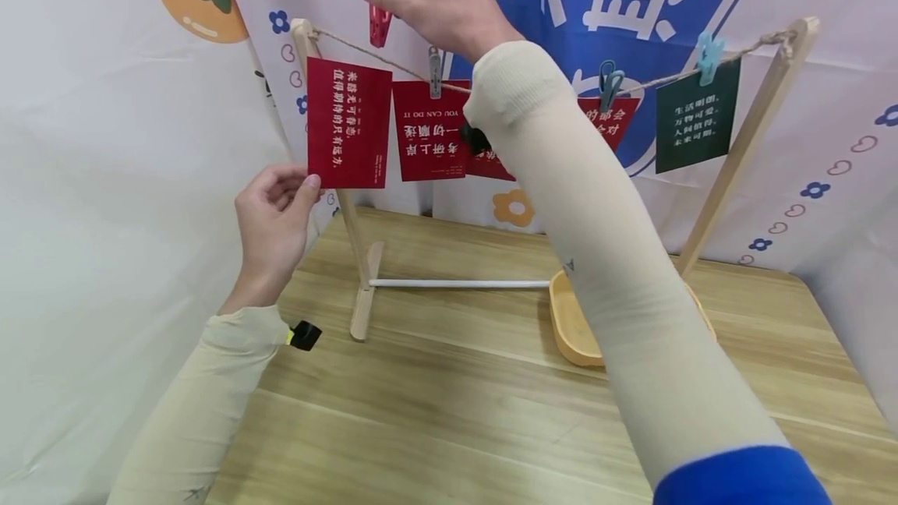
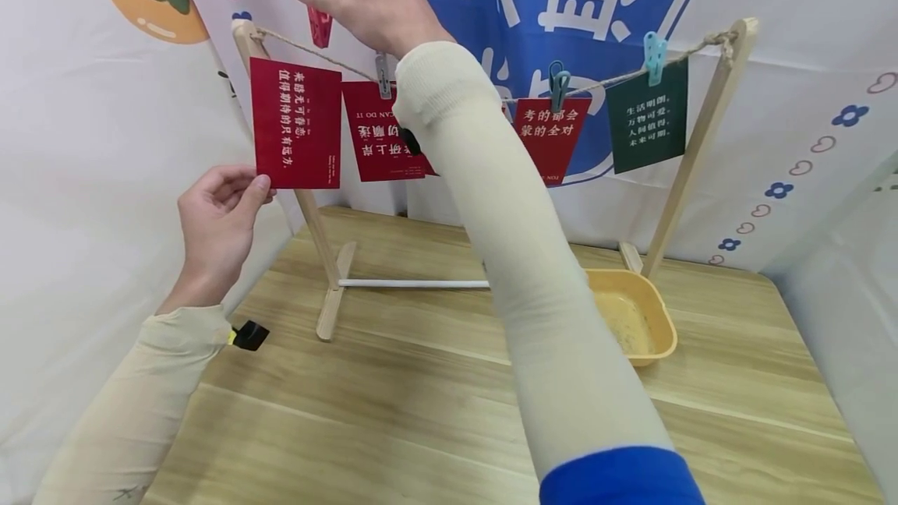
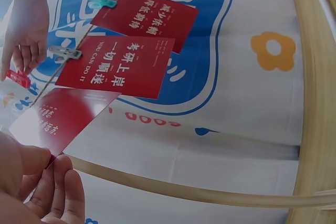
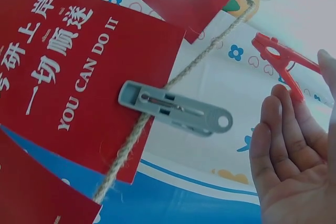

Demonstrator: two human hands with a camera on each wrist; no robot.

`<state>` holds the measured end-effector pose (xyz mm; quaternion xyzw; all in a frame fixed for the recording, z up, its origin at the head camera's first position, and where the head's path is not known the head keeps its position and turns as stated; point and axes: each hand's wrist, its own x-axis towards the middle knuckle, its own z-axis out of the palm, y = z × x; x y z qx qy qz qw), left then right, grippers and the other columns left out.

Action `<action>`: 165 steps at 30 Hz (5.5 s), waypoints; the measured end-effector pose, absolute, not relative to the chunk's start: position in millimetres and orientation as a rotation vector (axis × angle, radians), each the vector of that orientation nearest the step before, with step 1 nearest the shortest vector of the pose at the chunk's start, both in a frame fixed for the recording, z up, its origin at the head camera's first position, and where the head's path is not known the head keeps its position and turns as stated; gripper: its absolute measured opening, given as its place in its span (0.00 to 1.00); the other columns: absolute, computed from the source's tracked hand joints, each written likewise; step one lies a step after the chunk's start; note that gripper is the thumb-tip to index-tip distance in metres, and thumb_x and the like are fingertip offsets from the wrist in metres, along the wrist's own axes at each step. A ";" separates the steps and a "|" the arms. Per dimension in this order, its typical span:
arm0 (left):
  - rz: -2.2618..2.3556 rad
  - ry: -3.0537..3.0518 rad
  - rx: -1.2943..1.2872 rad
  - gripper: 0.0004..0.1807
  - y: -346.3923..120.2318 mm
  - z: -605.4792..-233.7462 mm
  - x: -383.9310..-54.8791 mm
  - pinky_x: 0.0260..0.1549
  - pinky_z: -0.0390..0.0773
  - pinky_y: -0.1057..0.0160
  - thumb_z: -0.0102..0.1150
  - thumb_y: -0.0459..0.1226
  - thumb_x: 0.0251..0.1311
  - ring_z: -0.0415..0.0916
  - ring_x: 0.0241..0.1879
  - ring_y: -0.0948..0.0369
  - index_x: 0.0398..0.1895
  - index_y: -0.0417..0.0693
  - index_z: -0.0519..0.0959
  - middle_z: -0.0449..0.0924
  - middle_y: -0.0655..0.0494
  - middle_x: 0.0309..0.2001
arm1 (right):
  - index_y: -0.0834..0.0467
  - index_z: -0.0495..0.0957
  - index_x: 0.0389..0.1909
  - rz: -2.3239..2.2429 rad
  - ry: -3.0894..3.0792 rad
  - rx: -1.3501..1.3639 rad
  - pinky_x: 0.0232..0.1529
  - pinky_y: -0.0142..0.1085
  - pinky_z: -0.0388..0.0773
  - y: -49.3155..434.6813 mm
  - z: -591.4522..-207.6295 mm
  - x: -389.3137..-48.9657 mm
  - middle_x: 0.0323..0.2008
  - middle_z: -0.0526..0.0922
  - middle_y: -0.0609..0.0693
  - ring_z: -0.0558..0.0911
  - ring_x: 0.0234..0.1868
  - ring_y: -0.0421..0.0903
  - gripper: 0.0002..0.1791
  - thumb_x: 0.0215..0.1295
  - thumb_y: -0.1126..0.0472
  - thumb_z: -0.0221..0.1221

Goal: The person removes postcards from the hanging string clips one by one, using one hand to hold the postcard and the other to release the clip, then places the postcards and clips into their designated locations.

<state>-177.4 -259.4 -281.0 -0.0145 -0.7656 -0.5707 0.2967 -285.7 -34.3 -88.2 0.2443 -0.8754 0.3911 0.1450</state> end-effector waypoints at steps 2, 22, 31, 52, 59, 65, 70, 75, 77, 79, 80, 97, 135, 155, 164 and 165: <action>-1.525 -2.029 -0.033 0.14 -259.4 -282.0 -176.5 0.50 0.84 0.75 0.60 0.39 0.76 0.85 0.45 0.62 0.56 0.39 0.81 0.85 0.61 0.46 | 0.49 0.87 0.50 1.118 -2.526 0.708 0.59 0.29 0.81 -31.9 -88.6 -286.4 0.49 0.84 0.45 0.75 0.50 0.35 0.20 0.71 0.38 0.63; -1.625 -1.970 -0.002 0.12 -261.0 -289.1 -168.6 0.47 0.84 0.76 0.63 0.37 0.73 0.84 0.42 0.60 0.53 0.42 0.83 0.86 0.59 0.44 | 0.52 0.88 0.46 0.954 -2.490 0.801 0.55 0.28 0.84 -3.6 -105.5 -279.1 0.41 0.84 0.44 0.77 0.44 0.36 0.23 0.71 0.37 0.63; -1.658 -1.949 0.004 0.10 -259.0 -294.4 -166.3 0.45 0.85 0.76 0.64 0.36 0.72 0.85 0.40 0.61 0.52 0.41 0.83 0.87 0.59 0.42 | 0.52 0.88 0.46 0.912 -2.494 0.850 0.53 0.27 0.84 13.9 -118.0 -271.0 0.42 0.88 0.46 0.80 0.43 0.37 0.23 0.71 0.36 0.63; -1.761 -1.971 0.049 0.08 -256.7 -312.3 -151.8 0.46 0.84 0.76 0.65 0.35 0.72 0.84 0.39 0.64 0.50 0.43 0.82 0.86 0.57 0.41 | 0.55 0.88 0.44 0.933 -2.575 0.841 0.49 0.31 0.84 56.0 -156.6 -257.1 0.40 0.89 0.48 0.83 0.43 0.40 0.24 0.69 0.37 0.66; -1.733 -2.030 0.078 0.10 -252.3 -318.7 -147.8 0.47 0.84 0.77 0.65 0.37 0.73 0.84 0.40 0.64 0.51 0.42 0.82 0.86 0.58 0.42 | 0.55 0.88 0.42 0.927 -2.596 0.855 0.47 0.32 0.86 68.2 -169.1 -255.2 0.39 0.90 0.48 0.84 0.40 0.41 0.23 0.69 0.38 0.67; -1.723 -2.077 0.112 0.10 -250.4 -325.7 -144.9 0.46 0.84 0.77 0.64 0.38 0.73 0.85 0.39 0.66 0.51 0.43 0.82 0.87 0.61 0.40 | 0.55 0.87 0.41 0.899 -2.647 0.853 0.44 0.33 0.85 77.3 -177.9 -251.6 0.39 0.91 0.49 0.86 0.38 0.42 0.22 0.69 0.39 0.67; -1.755 -2.072 0.118 0.08 -249.9 -332.4 -143.2 0.44 0.85 0.77 0.65 0.37 0.73 0.85 0.37 0.67 0.49 0.43 0.83 0.88 0.62 0.38 | 0.55 0.87 0.42 0.902 -2.697 0.806 0.43 0.34 0.85 86.0 -182.9 -248.4 0.39 0.90 0.50 0.86 0.38 0.44 0.21 0.69 0.39 0.67; -1.778 -2.078 0.115 0.09 -250.4 -339.0 -140.9 0.43 0.85 0.76 0.65 0.37 0.72 0.86 0.35 0.69 0.50 0.42 0.83 0.89 0.64 0.36 | 0.55 0.87 0.42 0.877 -2.700 0.770 0.40 0.35 0.86 96.4 -187.2 -247.3 0.38 0.90 0.49 0.86 0.39 0.43 0.22 0.69 0.39 0.66; -1.789 -2.079 0.123 0.10 -251.0 -341.7 -139.4 0.43 0.86 0.76 0.66 0.37 0.72 0.86 0.35 0.69 0.50 0.42 0.83 0.89 0.64 0.36 | 0.55 0.87 0.42 0.868 -2.703 0.757 0.40 0.35 0.86 100.4 -189.6 -248.0 0.38 0.91 0.49 0.86 0.38 0.43 0.22 0.69 0.39 0.66; -1.813 -2.062 0.133 0.10 -251.6 -344.8 -138.1 0.43 0.86 0.76 0.66 0.37 0.71 0.86 0.35 0.68 0.50 0.41 0.83 0.89 0.63 0.36 | 0.55 0.87 0.41 0.852 -2.716 0.747 0.39 0.34 0.86 104.3 -192.6 -248.4 0.38 0.91 0.50 0.86 0.37 0.43 0.22 0.69 0.39 0.67; -1.821 -2.059 0.140 0.10 -251.7 -346.3 -137.4 0.43 0.86 0.76 0.66 0.37 0.71 0.86 0.35 0.69 0.51 0.41 0.83 0.89 0.63 0.36 | 0.55 0.87 0.41 0.844 -2.725 0.746 0.38 0.34 0.86 106.1 -194.5 -248.8 0.37 0.91 0.50 0.86 0.37 0.44 0.22 0.69 0.39 0.67; -1.911 -2.046 0.168 0.08 -251.9 -359.5 -133.7 0.42 0.86 0.75 0.67 0.36 0.71 0.87 0.34 0.69 0.48 0.41 0.83 0.89 0.64 0.34 | 0.56 0.88 0.36 0.815 -2.845 0.710 0.32 0.37 0.82 137.4 -234.0 -243.5 0.31 0.90 0.51 0.83 0.32 0.49 0.20 0.67 0.41 0.70; -1.837 -2.290 0.274 0.14 -254.3 -389.3 -115.0 0.45 0.85 0.75 0.62 0.40 0.75 0.86 0.38 0.72 0.55 0.39 0.80 0.87 0.70 0.36 | 0.53 0.89 0.24 0.707 -3.245 0.583 0.23 0.34 0.63 186.4 -311.9 -250.8 0.17 0.80 0.51 0.68 0.22 0.46 0.20 0.71 0.44 0.67; -1.885 -2.316 0.388 0.17 -249.0 -410.8 -112.4 0.44 0.86 0.74 0.62 0.40 0.75 0.86 0.40 0.70 0.57 0.37 0.78 0.87 0.73 0.35 | 0.55 0.86 0.22 0.562 -3.395 0.571 0.25 0.33 0.66 194.8 -354.1 -256.3 0.15 0.75 0.47 0.70 0.21 0.44 0.22 0.70 0.44 0.68; -1.891 -2.327 0.404 0.18 -250.3 -423.6 -112.5 0.45 0.86 0.74 0.63 0.39 0.75 0.87 0.39 0.70 0.58 0.35 0.79 0.88 0.69 0.35 | 0.55 0.81 0.21 0.498 -3.496 0.476 0.25 0.34 0.65 189.9 -364.0 -261.7 0.20 0.71 0.48 0.70 0.26 0.45 0.24 0.72 0.43 0.65; -1.894 -2.331 0.401 0.18 -250.5 -424.5 -112.1 0.45 0.86 0.74 0.63 0.39 0.75 0.86 0.39 0.70 0.59 0.35 0.79 0.88 0.69 0.35 | 0.55 0.80 0.20 0.477 -3.505 0.482 0.25 0.34 0.65 189.1 -365.0 -262.2 0.19 0.71 0.47 0.70 0.26 0.45 0.24 0.72 0.43 0.65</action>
